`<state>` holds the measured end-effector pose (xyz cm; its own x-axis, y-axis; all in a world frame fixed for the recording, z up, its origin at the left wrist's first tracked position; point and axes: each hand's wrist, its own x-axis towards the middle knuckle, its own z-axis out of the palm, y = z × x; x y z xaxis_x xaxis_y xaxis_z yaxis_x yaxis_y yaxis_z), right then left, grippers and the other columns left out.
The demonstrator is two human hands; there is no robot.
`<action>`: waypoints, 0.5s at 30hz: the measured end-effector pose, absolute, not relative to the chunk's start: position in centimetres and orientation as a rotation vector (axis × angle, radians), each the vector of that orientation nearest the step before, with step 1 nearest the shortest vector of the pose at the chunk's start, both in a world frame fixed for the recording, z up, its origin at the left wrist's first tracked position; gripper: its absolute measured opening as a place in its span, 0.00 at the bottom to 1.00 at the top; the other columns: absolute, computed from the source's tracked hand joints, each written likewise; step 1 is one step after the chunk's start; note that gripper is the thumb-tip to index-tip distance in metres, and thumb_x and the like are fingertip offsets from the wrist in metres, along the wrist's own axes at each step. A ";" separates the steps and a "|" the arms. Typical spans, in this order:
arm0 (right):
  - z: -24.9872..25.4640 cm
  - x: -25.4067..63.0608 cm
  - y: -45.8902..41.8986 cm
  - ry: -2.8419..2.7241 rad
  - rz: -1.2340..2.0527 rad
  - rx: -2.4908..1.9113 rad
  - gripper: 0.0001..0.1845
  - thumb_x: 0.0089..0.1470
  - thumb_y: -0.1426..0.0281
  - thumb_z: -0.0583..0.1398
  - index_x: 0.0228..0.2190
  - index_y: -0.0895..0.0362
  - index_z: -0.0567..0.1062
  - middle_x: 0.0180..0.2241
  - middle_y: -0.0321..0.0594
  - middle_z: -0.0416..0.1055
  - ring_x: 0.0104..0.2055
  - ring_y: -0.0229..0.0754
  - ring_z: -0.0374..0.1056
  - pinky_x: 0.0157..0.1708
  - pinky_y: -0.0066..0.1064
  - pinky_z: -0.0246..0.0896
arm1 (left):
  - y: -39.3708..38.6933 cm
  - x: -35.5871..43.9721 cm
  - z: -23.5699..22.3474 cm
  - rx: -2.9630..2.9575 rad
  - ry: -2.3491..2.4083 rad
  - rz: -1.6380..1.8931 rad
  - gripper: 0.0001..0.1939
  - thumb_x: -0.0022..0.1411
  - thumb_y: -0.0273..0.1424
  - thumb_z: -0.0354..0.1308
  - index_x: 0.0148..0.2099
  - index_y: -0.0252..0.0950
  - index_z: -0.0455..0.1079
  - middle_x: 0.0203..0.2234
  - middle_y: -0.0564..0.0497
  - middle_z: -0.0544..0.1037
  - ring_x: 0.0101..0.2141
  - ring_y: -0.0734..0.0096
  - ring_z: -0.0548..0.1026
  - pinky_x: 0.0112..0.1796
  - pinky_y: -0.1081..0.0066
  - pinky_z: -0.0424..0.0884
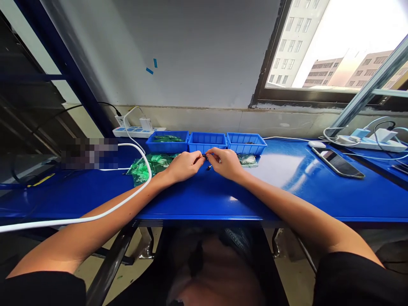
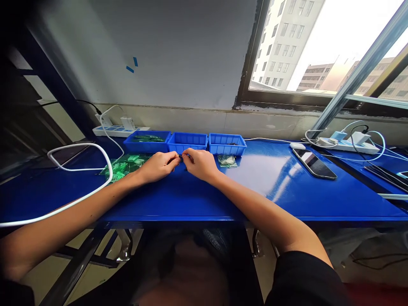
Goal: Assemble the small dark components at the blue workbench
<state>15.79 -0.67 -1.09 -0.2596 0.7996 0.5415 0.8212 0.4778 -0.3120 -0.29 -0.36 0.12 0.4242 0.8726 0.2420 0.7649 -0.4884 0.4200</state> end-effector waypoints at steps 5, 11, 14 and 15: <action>-0.9 15.7 -0.8 -2.056 -0.017 -1.345 0.12 0.54 0.69 0.53 0.37 0.54 0.75 0.23 0.33 0.74 0.27 0.37 0.69 0.28 0.25 0.55 | -0.4 -0.2 0.3 2.416 1.444 0.633 0.13 0.59 0.38 0.43 0.29 0.38 0.64 0.18 0.53 0.70 0.21 0.69 0.67 0.23 0.73 0.55; -0.6 15.6 -0.9 -2.024 -0.003 -1.345 0.13 0.56 0.68 0.52 0.37 0.57 0.74 0.22 0.34 0.72 0.25 0.36 0.67 0.27 0.25 0.52 | -0.6 -0.2 0.6 2.405 1.445 0.667 0.13 0.59 0.38 0.43 0.29 0.38 0.62 0.19 0.53 0.71 0.22 0.69 0.68 0.24 0.72 0.56; -0.6 15.7 -0.9 -2.024 0.003 -1.340 0.12 0.56 0.67 0.51 0.35 0.56 0.74 0.21 0.33 0.71 0.24 0.35 0.66 0.25 0.24 0.50 | -0.6 -0.2 0.5 2.411 1.450 0.665 0.14 0.59 0.39 0.43 0.29 0.38 0.63 0.19 0.53 0.72 0.22 0.69 0.68 0.24 0.73 0.57; -0.7 15.7 -0.8 -2.027 0.005 -1.336 0.12 0.56 0.67 0.52 0.33 0.56 0.73 0.21 0.33 0.71 0.24 0.35 0.65 0.25 0.24 0.50 | -0.6 -0.2 0.5 2.414 1.455 0.667 0.14 0.60 0.39 0.43 0.30 0.38 0.63 0.19 0.53 0.72 0.22 0.69 0.68 0.24 0.73 0.57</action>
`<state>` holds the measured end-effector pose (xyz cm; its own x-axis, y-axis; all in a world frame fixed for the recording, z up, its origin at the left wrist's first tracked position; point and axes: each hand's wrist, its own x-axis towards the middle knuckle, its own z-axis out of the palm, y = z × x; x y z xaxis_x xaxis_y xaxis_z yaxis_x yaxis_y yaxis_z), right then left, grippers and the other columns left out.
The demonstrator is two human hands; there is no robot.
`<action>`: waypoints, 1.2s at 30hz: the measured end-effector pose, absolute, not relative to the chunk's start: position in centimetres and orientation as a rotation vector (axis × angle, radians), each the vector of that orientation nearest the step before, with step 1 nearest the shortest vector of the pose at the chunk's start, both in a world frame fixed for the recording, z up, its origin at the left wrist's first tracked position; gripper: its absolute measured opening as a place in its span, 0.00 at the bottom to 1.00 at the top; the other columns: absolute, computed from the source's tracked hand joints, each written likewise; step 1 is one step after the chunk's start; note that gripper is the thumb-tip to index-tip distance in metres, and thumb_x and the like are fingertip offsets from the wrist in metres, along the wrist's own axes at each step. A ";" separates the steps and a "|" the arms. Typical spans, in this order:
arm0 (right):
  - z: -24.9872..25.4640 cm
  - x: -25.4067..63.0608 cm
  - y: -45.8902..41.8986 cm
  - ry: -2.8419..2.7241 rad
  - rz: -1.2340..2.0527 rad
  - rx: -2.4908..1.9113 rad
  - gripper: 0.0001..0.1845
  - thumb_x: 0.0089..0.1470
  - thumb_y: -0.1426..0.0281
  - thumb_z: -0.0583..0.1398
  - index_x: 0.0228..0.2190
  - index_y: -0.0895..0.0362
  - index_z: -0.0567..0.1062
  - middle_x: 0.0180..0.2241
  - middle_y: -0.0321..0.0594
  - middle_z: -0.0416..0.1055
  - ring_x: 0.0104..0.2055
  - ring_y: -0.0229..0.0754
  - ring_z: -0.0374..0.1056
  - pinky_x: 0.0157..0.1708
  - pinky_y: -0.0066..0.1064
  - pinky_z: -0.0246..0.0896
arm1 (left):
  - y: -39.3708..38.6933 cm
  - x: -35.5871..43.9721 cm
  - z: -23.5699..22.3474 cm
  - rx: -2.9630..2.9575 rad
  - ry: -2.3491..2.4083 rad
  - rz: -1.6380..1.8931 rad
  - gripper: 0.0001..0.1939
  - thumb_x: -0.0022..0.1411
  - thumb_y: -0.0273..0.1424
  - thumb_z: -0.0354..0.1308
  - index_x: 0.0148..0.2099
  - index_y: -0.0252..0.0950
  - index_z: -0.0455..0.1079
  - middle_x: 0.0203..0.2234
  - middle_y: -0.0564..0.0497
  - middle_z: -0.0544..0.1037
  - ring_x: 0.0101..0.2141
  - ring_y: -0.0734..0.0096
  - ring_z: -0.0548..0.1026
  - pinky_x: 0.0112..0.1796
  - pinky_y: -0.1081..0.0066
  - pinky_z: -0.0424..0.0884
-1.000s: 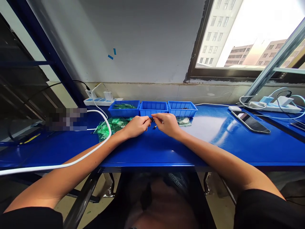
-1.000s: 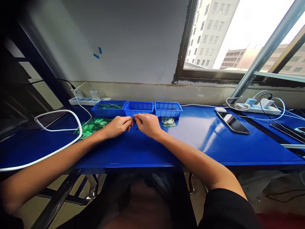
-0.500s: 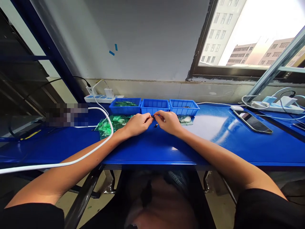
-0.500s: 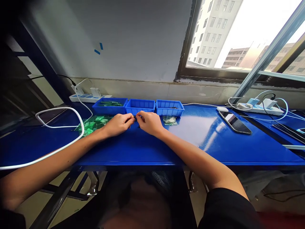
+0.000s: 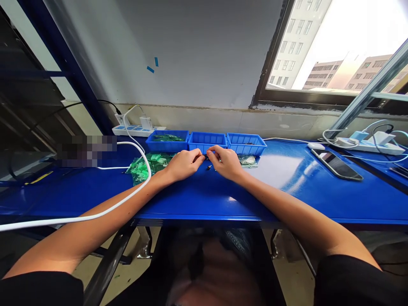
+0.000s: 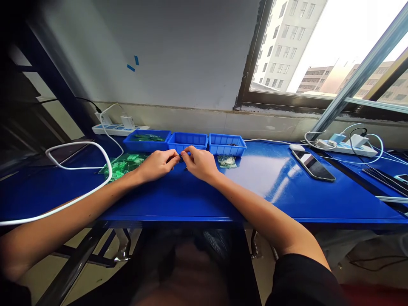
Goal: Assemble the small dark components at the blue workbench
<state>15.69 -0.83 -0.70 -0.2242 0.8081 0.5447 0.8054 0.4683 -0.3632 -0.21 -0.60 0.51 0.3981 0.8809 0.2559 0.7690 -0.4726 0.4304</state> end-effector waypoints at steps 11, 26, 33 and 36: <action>-1.3 16.0 -0.3 -2.065 0.058 -1.200 0.09 0.53 0.70 0.51 0.23 0.56 0.68 0.19 0.33 0.66 0.21 0.33 0.59 0.24 0.24 0.49 | -0.5 -0.3 0.5 2.433 1.466 0.638 0.14 0.60 0.38 0.43 0.33 0.37 0.66 0.20 0.53 0.72 0.22 0.70 0.68 0.24 0.73 0.55; -1.3 16.0 -0.4 -2.074 -0.059 -1.249 0.10 0.50 0.72 0.51 0.33 0.56 0.72 0.21 0.33 0.71 0.23 0.35 0.64 0.26 0.25 0.53 | -0.6 -0.2 0.4 2.446 1.419 0.561 0.18 0.62 0.38 0.39 0.36 0.37 0.69 0.23 0.51 0.75 0.25 0.68 0.70 0.26 0.73 0.59; -1.0 15.8 -0.7 -2.108 -0.020 -1.329 0.10 0.51 0.71 0.52 0.34 0.55 0.72 0.22 0.34 0.73 0.24 0.36 0.66 0.26 0.25 0.53 | -0.4 -0.3 0.3 2.483 1.415 0.616 0.18 0.60 0.37 0.42 0.33 0.36 0.71 0.22 0.52 0.75 0.23 0.70 0.68 0.25 0.73 0.57; -0.9 15.8 -0.7 -2.111 0.024 -1.362 0.10 0.52 0.70 0.53 0.34 0.55 0.73 0.22 0.34 0.73 0.24 0.37 0.66 0.26 0.26 0.52 | -0.4 -0.4 0.3 2.488 1.433 0.690 0.18 0.59 0.39 0.43 0.32 0.36 0.71 0.21 0.52 0.74 0.22 0.71 0.67 0.24 0.73 0.56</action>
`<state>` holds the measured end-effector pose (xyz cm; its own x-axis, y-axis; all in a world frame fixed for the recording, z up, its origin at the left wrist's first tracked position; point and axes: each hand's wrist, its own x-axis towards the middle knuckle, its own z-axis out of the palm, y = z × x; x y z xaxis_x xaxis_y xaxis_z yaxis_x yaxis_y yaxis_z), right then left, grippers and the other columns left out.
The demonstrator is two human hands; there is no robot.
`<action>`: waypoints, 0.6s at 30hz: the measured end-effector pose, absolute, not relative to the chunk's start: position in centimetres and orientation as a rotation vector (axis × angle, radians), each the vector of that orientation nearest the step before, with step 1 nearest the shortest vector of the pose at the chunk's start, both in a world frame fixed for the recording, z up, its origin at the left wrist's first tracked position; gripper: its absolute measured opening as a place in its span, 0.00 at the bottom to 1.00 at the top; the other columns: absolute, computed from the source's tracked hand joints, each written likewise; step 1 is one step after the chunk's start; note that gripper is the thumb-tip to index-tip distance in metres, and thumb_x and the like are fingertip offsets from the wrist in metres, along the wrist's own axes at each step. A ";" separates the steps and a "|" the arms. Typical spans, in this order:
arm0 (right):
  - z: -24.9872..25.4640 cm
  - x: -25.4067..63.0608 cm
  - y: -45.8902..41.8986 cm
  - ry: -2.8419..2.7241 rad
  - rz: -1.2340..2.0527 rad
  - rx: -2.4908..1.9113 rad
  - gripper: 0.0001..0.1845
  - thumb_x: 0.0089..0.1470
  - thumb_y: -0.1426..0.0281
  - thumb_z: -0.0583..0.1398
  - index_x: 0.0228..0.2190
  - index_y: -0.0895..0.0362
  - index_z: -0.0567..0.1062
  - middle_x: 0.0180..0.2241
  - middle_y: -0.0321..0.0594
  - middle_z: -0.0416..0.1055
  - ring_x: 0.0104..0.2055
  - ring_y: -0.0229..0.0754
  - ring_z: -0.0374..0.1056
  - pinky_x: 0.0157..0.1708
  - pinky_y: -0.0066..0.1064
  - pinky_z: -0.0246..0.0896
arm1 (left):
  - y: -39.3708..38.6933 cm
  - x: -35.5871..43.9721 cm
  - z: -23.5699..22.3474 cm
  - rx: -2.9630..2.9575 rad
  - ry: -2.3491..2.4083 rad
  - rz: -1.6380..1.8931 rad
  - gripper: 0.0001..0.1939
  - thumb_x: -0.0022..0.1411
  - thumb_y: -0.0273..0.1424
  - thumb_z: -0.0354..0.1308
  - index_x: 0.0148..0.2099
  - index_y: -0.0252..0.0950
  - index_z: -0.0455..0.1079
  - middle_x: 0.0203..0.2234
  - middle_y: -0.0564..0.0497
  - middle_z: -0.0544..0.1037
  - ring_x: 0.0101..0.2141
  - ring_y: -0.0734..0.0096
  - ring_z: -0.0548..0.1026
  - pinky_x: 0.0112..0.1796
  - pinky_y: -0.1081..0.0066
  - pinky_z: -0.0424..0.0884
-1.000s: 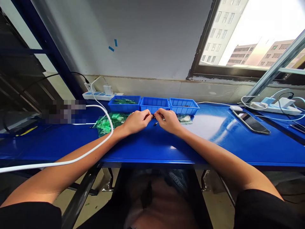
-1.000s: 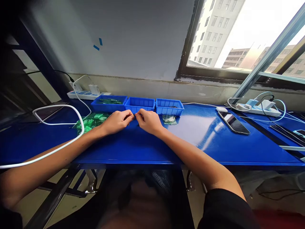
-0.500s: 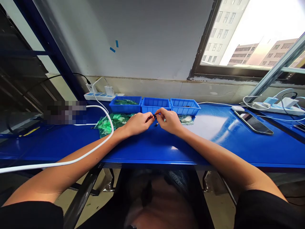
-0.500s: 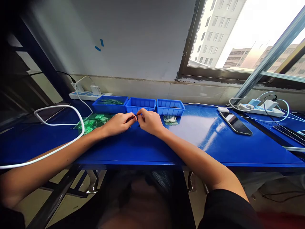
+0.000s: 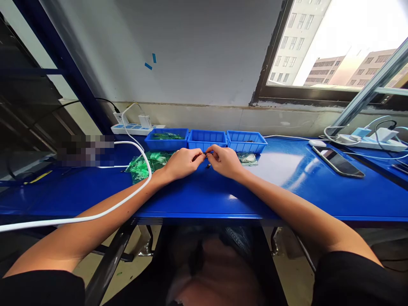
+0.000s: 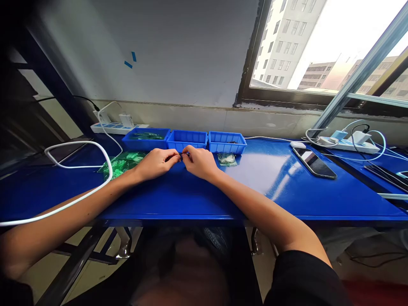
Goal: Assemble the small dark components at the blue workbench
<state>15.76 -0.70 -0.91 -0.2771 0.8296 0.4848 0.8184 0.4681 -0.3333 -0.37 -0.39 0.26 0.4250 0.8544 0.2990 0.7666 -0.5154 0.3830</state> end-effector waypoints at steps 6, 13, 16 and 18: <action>-1.0 15.8 -0.5 -2.136 -0.008 -1.322 0.11 0.56 0.69 0.50 0.31 0.56 0.72 0.25 0.36 0.74 0.26 0.37 0.67 0.25 0.25 0.50 | -0.3 -0.5 0.3 2.481 1.431 0.742 0.16 0.58 0.39 0.45 0.32 0.36 0.71 0.21 0.52 0.74 0.22 0.72 0.67 0.24 0.74 0.56; -1.0 15.9 -0.6 -2.207 -0.051 -1.285 0.11 0.56 0.71 0.49 0.37 0.56 0.70 0.27 0.37 0.75 0.27 0.37 0.68 0.27 0.25 0.51 | -0.4 -0.5 0.2 2.511 1.329 0.721 0.14 0.58 0.38 0.46 0.32 0.36 0.69 0.18 0.54 0.71 0.20 0.74 0.65 0.22 0.74 0.53; -1.0 15.9 -0.7 -2.249 -0.098 -1.242 0.12 0.56 0.72 0.49 0.38 0.57 0.70 0.28 0.38 0.75 0.29 0.38 0.69 0.27 0.26 0.51 | -0.5 -0.5 0.3 2.536 1.316 0.674 0.16 0.60 0.39 0.44 0.31 0.36 0.67 0.19 0.53 0.71 0.20 0.73 0.64 0.22 0.74 0.52; -1.0 15.9 -0.7 -2.267 -0.125 -1.207 0.12 0.56 0.71 0.49 0.38 0.57 0.69 0.29 0.38 0.75 0.30 0.38 0.70 0.28 0.26 0.52 | -0.5 -0.5 0.3 2.549 1.309 0.637 0.17 0.61 0.40 0.43 0.30 0.36 0.67 0.20 0.53 0.71 0.21 0.73 0.65 0.23 0.73 0.53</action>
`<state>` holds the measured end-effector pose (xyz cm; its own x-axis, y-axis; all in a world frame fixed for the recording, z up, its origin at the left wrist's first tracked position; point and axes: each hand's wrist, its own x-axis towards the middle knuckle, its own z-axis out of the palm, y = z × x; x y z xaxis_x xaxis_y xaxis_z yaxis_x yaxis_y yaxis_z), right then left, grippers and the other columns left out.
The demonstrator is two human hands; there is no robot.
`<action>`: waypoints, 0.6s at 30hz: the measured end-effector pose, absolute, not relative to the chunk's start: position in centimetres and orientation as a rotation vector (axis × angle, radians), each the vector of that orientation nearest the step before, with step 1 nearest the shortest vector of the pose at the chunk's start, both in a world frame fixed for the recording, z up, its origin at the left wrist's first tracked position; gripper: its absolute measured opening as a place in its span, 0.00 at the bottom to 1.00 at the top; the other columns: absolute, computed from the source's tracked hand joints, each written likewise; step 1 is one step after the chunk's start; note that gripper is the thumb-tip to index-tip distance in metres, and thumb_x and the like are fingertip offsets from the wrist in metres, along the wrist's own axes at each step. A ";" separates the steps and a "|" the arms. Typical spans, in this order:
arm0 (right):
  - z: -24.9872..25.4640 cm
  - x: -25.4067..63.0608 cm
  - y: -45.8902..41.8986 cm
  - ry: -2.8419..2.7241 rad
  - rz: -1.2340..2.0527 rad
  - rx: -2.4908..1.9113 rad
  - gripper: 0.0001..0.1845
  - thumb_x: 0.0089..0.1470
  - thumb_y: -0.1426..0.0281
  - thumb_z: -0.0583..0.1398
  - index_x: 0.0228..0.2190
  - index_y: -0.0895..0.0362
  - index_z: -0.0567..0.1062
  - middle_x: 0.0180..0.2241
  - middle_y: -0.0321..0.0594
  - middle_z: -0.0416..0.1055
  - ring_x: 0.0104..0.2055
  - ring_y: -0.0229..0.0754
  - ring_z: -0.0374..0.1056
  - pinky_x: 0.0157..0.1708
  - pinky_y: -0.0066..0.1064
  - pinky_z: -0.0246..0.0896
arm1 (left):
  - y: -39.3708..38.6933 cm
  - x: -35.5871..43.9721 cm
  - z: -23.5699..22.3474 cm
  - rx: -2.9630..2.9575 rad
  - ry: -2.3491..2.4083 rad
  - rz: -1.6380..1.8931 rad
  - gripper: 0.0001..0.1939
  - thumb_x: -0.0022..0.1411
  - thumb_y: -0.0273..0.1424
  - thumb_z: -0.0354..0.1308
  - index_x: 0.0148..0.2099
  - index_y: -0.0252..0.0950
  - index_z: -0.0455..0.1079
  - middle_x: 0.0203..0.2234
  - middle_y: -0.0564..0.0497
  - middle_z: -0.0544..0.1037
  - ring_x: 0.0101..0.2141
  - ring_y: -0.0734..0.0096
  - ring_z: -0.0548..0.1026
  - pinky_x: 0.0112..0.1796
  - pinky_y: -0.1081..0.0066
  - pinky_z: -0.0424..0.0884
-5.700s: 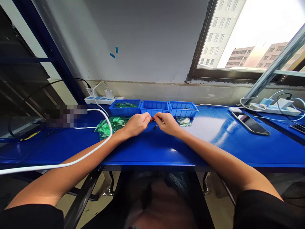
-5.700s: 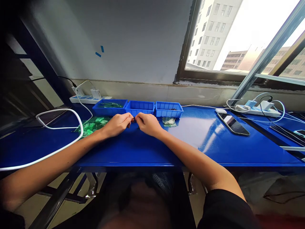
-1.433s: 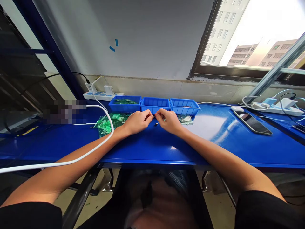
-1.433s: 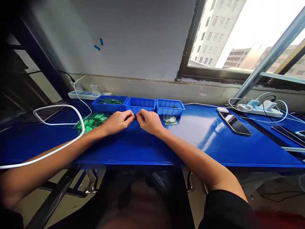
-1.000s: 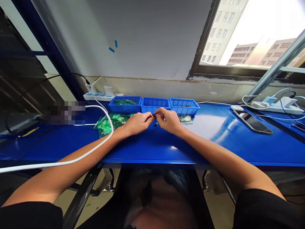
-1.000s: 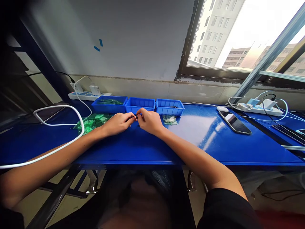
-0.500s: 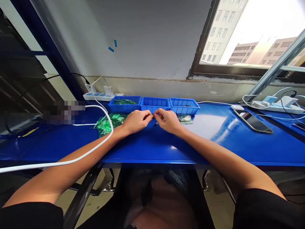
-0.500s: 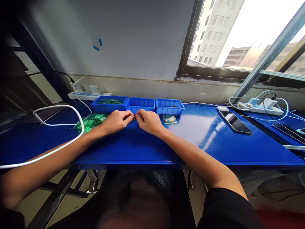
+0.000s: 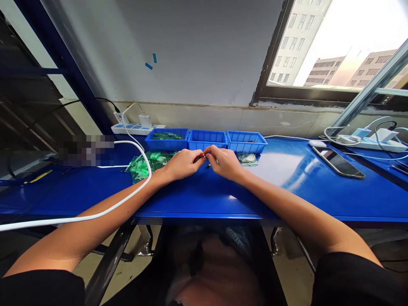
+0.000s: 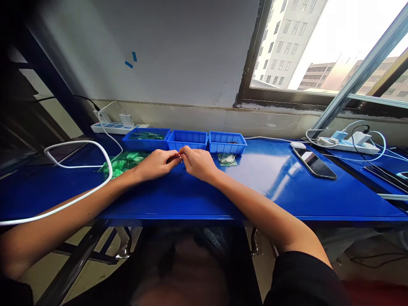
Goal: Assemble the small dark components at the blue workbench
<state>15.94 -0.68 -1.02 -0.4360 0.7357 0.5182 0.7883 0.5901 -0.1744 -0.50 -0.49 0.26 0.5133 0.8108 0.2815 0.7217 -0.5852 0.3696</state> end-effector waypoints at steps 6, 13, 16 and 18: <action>-1.2 16.0 -0.5 -2.295 -0.160 -1.102 0.11 0.56 0.72 0.48 0.38 0.57 0.69 0.31 0.39 0.76 0.32 0.37 0.70 0.30 0.25 0.54 | -0.5 -0.4 0.3 2.594 1.309 0.522 0.19 0.63 0.40 0.40 0.30 0.36 0.66 0.21 0.50 0.73 0.23 0.69 0.68 0.24 0.73 0.55; -1.0 15.9 -0.8 -2.287 -0.124 -1.130 0.13 0.56 0.73 0.49 0.40 0.58 0.69 0.31 0.39 0.76 0.32 0.38 0.71 0.31 0.25 0.55 | -0.7 -0.2 0.5 2.539 1.340 0.455 0.20 0.64 0.39 0.37 0.31 0.36 0.65 0.23 0.50 0.74 0.25 0.67 0.71 0.27 0.73 0.60; -0.9 15.9 -0.9 -2.231 -0.078 -1.224 0.12 0.56 0.71 0.51 0.41 0.57 0.69 0.29 0.37 0.75 0.30 0.38 0.70 0.29 0.25 0.53 | -0.7 -0.1 0.6 2.526 1.386 0.437 0.19 0.64 0.39 0.38 0.31 0.36 0.65 0.23 0.49 0.75 0.25 0.67 0.72 0.26 0.73 0.60; -0.9 15.9 -0.9 -2.218 -0.061 -1.261 0.10 0.57 0.69 0.51 0.37 0.56 0.70 0.27 0.37 0.75 0.28 0.37 0.69 0.27 0.25 0.51 | -0.8 -0.1 0.7 2.533 1.403 0.413 0.19 0.64 0.38 0.38 0.31 0.36 0.66 0.23 0.49 0.75 0.25 0.67 0.72 0.26 0.73 0.60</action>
